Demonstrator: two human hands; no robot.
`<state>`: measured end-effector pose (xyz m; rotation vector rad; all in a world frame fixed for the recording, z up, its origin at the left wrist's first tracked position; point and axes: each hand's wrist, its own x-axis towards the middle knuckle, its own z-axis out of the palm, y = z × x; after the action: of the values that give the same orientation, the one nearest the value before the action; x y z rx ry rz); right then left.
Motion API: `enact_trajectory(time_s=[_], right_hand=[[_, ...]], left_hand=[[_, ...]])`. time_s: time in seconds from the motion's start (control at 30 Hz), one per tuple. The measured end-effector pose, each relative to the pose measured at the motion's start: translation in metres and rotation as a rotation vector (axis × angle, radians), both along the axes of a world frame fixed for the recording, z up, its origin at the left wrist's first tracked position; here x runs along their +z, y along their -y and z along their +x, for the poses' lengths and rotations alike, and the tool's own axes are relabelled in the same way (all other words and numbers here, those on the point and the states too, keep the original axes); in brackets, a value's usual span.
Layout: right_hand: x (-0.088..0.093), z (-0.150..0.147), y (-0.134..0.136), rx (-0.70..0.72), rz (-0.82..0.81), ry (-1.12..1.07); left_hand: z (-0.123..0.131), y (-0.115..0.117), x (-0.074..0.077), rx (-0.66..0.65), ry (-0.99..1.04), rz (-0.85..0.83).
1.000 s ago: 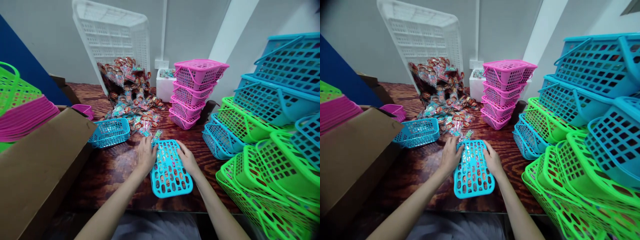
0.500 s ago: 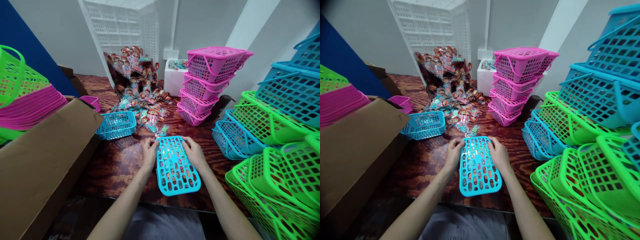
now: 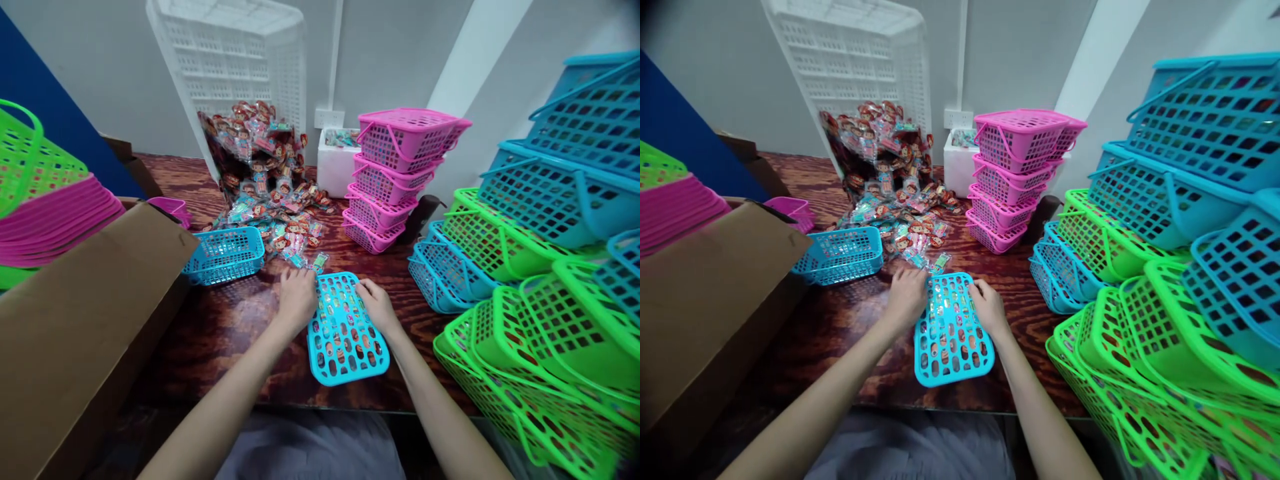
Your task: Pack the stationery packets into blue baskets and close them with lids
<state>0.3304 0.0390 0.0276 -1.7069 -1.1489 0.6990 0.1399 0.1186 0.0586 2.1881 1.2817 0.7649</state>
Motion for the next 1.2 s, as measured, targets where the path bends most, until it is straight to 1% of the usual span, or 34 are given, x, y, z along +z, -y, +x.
enact_trajectory(time_s=[0.1,0.17,0.2,0.27,0.37,0.5,0.6,0.67,0.7,0.73,0.8,0.87,0.93,1.0,1.07,1.2], right_hand=[[0.001,0.000,-0.001,0.009,0.010,0.009],[0.001,0.000,-0.003,0.017,0.025,0.007],[0.001,0.001,-0.003,0.019,0.033,0.005],[-0.001,0.003,-0.004,0.025,0.046,-0.008],[-0.004,0.006,-0.002,0.055,0.050,-0.056],[-0.005,0.005,-0.006,0.095,0.040,-0.126],[-0.002,0.001,-0.010,0.123,0.030,-0.183],[-0.001,0.000,-0.003,0.143,0.021,-0.238],[-0.001,0.000,0.004,0.126,0.027,-0.255],[-0.002,0.000,0.015,0.083,0.041,-0.259],[-0.004,-0.001,0.042,-0.072,0.076,-0.227],[-0.006,-0.007,0.071,-0.212,0.056,-0.194],[-0.005,-0.017,0.092,-0.220,-0.011,-0.216],[-0.001,-0.029,0.101,-0.162,-0.057,-0.241],[0.002,-0.038,0.100,-0.135,-0.061,-0.227],[0.004,-0.044,0.091,-0.157,-0.002,-0.106]], left_hand=[[0.028,-0.010,0.019,-0.075,-0.156,0.039],[0.054,-0.018,0.025,-0.142,-0.218,0.027],[0.066,-0.022,0.025,-0.185,-0.241,0.004],[0.085,-0.032,0.022,-0.281,-0.275,-0.071],[0.097,-0.046,0.010,-0.374,-0.290,-0.188],[0.089,-0.054,-0.003,-0.361,-0.240,-0.265],[0.076,-0.051,-0.005,-0.308,-0.191,-0.285],[0.066,-0.047,-0.005,-0.250,-0.169,-0.286],[0.059,-0.045,-0.005,-0.216,-0.160,-0.285],[0.051,-0.044,-0.006,-0.180,-0.153,-0.283],[0.035,-0.042,-0.007,-0.112,-0.139,-0.280],[0.019,-0.041,-0.009,-0.074,-0.124,-0.283],[0.006,-0.041,-0.009,-0.080,-0.111,-0.299],[-0.002,-0.042,-0.009,-0.111,-0.103,-0.317],[-0.007,-0.042,-0.006,-0.143,-0.106,-0.322],[-0.012,-0.034,0.002,-0.194,-0.134,-0.276]])
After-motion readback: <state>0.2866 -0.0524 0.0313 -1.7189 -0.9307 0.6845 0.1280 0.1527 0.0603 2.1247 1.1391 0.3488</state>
